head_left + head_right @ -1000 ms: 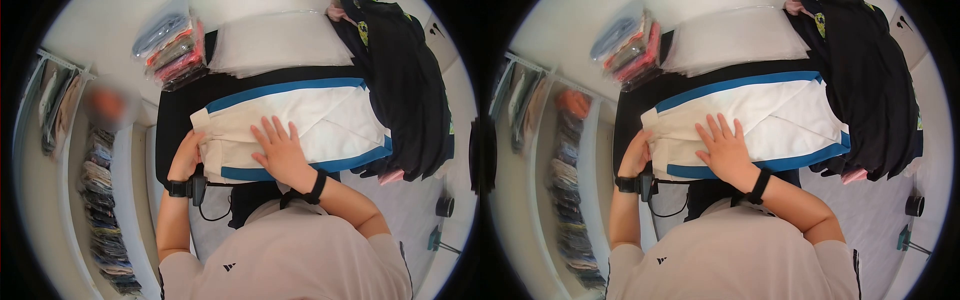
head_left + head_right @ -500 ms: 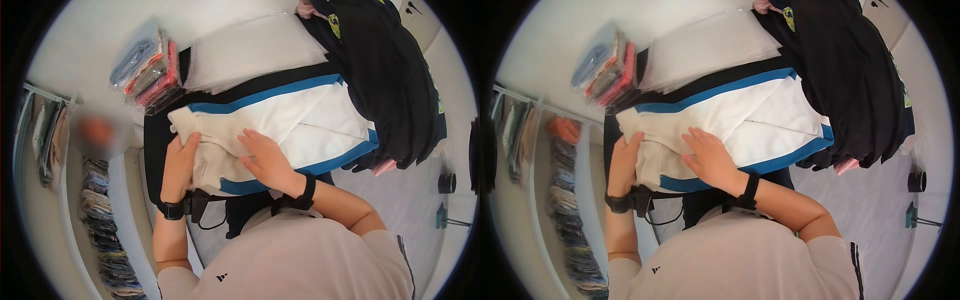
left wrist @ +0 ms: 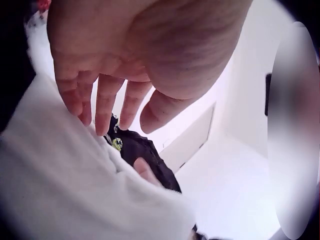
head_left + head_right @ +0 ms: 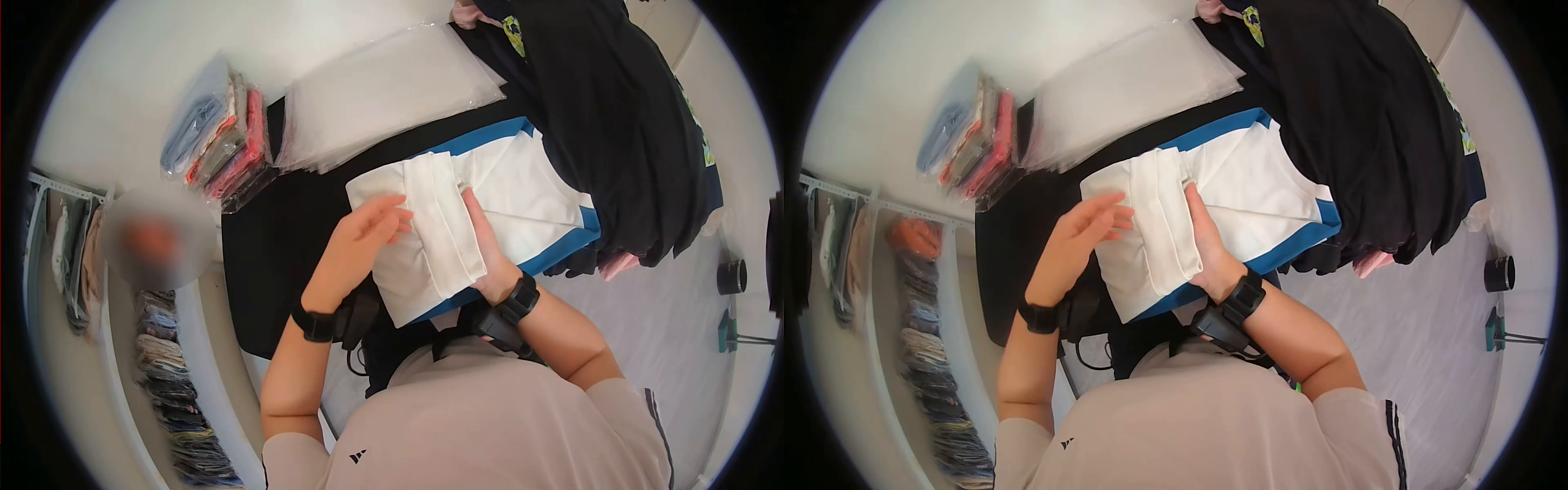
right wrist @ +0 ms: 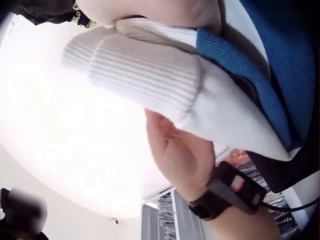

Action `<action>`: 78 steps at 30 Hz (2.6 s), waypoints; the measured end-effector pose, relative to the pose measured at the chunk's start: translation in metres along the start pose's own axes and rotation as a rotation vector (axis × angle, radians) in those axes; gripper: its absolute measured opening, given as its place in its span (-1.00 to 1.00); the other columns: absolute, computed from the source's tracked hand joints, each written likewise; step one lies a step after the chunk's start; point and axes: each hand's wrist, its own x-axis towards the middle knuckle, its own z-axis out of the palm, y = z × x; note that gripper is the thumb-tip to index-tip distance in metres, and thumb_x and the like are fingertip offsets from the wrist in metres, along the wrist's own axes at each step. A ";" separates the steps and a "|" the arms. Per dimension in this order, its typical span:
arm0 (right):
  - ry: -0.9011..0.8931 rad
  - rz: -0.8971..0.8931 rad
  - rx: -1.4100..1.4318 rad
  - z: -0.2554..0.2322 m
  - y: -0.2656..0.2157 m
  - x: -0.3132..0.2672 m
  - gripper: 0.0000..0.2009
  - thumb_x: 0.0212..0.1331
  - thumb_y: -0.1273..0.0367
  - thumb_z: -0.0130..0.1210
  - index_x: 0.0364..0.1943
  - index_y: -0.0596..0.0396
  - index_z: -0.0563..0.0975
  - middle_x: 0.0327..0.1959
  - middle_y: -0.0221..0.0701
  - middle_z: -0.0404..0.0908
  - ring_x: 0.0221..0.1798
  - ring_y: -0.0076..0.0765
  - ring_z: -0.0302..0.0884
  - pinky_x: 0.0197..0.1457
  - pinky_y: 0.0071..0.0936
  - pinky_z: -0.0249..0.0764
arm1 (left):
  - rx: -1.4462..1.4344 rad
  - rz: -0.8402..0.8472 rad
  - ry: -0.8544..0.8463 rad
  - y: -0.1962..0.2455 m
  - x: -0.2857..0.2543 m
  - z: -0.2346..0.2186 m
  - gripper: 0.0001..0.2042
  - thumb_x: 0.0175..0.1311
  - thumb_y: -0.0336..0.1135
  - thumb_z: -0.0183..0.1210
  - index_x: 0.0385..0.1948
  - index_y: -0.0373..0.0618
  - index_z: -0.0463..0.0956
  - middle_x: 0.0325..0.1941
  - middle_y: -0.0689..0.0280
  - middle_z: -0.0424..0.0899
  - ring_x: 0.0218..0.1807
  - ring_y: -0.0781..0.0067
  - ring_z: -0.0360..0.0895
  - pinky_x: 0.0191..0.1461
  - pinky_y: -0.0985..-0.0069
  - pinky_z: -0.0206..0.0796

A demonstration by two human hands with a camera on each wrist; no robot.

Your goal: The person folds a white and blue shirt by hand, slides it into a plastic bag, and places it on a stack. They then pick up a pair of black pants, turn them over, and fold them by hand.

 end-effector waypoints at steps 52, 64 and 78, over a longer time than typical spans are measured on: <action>0.004 -0.681 -2.373 0.024 0.042 -0.060 -0.28 -0.25 0.38 0.33 0.18 -0.07 0.35 0.32 -0.17 0.15 0.37 0.12 0.04 0.29 -0.03 0.15 | -0.310 -0.147 0.150 -0.044 0.007 -0.024 -0.62 0.22 -0.26 0.13 -0.01 -0.31 0.37 -0.13 0.24 0.56 -0.12 0.46 0.51 -0.02 0.51 0.35; -0.286 -0.548 -1.522 0.040 0.075 -0.052 -0.36 -0.01 0.59 0.04 0.28 0.07 0.20 0.35 -0.15 0.11 0.41 0.02 -0.01 0.43 -0.27 -0.03 | -0.369 0.161 0.432 0.015 -0.054 -0.020 -0.62 0.21 -0.39 0.07 0.04 -0.36 0.28 0.00 0.14 0.48 0.03 0.37 0.45 0.10 0.44 0.29; 0.254 -0.115 -0.430 0.011 0.006 -0.084 -0.46 0.31 0.12 -0.07 0.23 0.16 0.16 0.13 -0.25 0.40 0.08 -0.35 0.49 0.05 -0.36 0.52 | 1.061 0.664 -0.022 -0.029 0.026 0.035 -0.53 0.20 -0.12 0.07 0.04 -0.28 0.38 0.16 -0.08 0.36 0.22 -0.06 0.25 0.22 0.18 0.16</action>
